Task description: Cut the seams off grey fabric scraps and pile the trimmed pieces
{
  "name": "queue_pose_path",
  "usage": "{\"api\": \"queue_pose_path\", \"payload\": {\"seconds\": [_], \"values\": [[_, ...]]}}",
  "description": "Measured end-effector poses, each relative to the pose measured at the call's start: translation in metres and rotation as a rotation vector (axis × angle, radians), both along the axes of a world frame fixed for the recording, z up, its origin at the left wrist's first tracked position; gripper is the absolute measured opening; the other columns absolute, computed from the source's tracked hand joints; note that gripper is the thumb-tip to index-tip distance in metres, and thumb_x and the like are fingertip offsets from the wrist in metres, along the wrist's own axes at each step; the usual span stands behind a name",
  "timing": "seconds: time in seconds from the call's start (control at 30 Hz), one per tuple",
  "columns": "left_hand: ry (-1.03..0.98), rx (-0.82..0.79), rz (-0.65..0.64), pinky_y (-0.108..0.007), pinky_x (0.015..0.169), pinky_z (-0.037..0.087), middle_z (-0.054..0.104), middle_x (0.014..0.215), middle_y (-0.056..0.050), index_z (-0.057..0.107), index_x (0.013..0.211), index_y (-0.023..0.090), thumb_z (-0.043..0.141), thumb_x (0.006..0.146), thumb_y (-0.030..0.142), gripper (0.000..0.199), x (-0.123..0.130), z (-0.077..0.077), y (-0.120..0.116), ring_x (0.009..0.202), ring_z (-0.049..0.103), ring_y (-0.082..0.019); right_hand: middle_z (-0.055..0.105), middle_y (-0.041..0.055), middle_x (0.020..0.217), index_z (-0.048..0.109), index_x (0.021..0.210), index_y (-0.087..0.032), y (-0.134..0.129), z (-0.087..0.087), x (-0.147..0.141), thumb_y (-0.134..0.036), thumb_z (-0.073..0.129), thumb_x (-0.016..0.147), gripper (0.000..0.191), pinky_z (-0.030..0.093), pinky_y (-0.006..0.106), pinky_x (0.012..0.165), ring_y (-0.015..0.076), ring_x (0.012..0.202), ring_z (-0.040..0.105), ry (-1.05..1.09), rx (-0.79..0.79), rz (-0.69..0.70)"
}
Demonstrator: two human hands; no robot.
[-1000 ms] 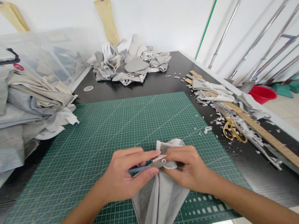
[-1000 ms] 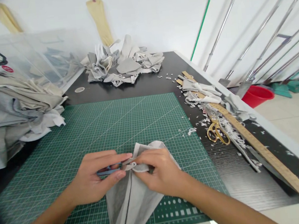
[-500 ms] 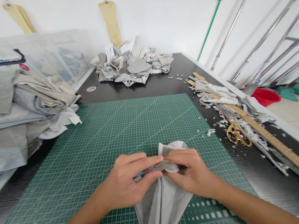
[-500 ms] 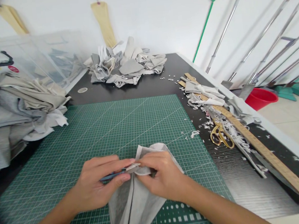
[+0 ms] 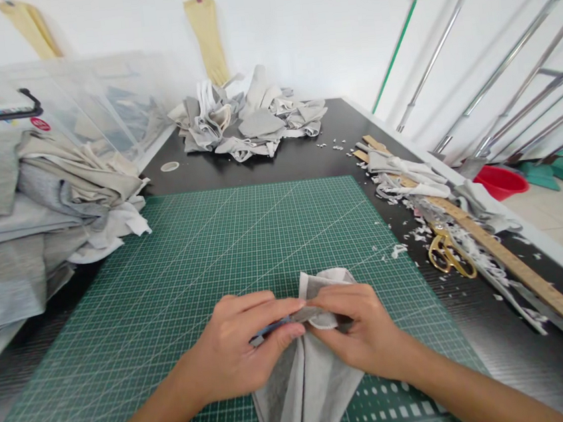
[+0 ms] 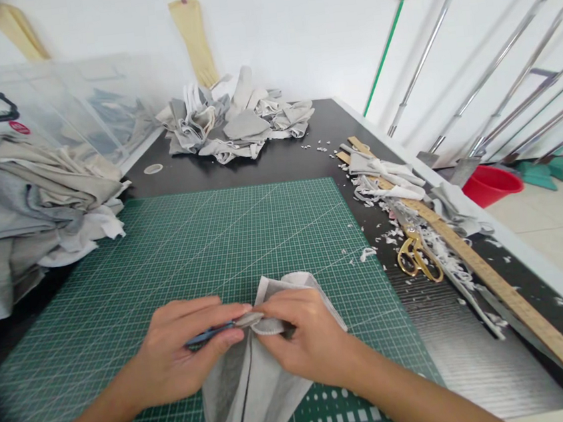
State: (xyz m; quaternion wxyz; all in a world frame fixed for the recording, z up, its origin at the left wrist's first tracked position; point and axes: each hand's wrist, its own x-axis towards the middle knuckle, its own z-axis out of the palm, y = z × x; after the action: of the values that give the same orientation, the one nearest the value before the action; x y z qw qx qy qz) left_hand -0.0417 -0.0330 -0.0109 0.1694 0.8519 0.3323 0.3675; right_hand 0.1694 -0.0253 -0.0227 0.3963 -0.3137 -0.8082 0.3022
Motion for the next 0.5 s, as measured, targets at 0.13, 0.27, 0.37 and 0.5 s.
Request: {"api": "queue_pose_path", "payload": {"seconds": [0.13, 0.27, 0.37, 0.5], "values": [[0.003, -0.022, -0.008, -0.024, 0.056, 0.045, 0.065, 0.076, 0.002, 0.063, 0.115, 0.019, 0.062, 0.090, 0.022, 0.025, -0.0018, 0.0010, -0.0003, 0.063, 0.060, -0.010, 0.063, -0.0008, 0.063, 0.068, 0.083, -0.015, -0.0002, -0.0003, 0.0001, -0.011, 0.061, 0.080, 0.008, 0.040, 0.020, 0.056, 0.0090, 0.057, 0.055, 0.003, 0.004, 0.002], [0.002, -0.003, 0.008, -0.025, 0.057, 0.046, 0.063, 0.074, 0.002, 0.062, 0.118, 0.018, 0.062, 0.091, 0.025, 0.029, -0.0030, 0.0019, -0.0004, 0.063, 0.059, -0.011, 0.066, -0.0002, 0.067, 0.068, 0.082, -0.016, -0.0006, 0.0001, 0.0007, -0.009, 0.061, 0.080, 0.010, 0.041, 0.020, 0.058, 0.0093, 0.060, 0.058, -0.001, -0.039, 0.016], [0.024, 0.015, 0.000, -0.025, 0.057, 0.046, 0.067, 0.079, 0.002, 0.063, 0.115, 0.019, 0.061, 0.092, 0.022, 0.023, -0.0013, 0.0017, -0.0011, 0.065, 0.062, -0.011, 0.066, -0.0001, 0.067, 0.069, 0.087, -0.016, -0.0005, -0.0004, 0.0008, -0.009, 0.062, 0.079, 0.012, 0.042, 0.020, 0.058, 0.0095, 0.060, 0.058, -0.001, -0.010, -0.002], [0.032, -0.008, -0.013, -0.025, 0.058, 0.045, 0.066, 0.079, 0.002, 0.061, 0.117, 0.020, 0.060, 0.092, 0.022, 0.025, -0.0006, 0.0019, -0.0020, 0.066, 0.062, -0.010, 0.064, -0.0007, 0.065, 0.067, 0.083, -0.015, -0.0001, 0.0003, 0.0004, -0.008, 0.062, 0.078, 0.010, 0.040, 0.020, 0.057, 0.0092, 0.058, 0.056, -0.001, 0.012, -0.012]]}}
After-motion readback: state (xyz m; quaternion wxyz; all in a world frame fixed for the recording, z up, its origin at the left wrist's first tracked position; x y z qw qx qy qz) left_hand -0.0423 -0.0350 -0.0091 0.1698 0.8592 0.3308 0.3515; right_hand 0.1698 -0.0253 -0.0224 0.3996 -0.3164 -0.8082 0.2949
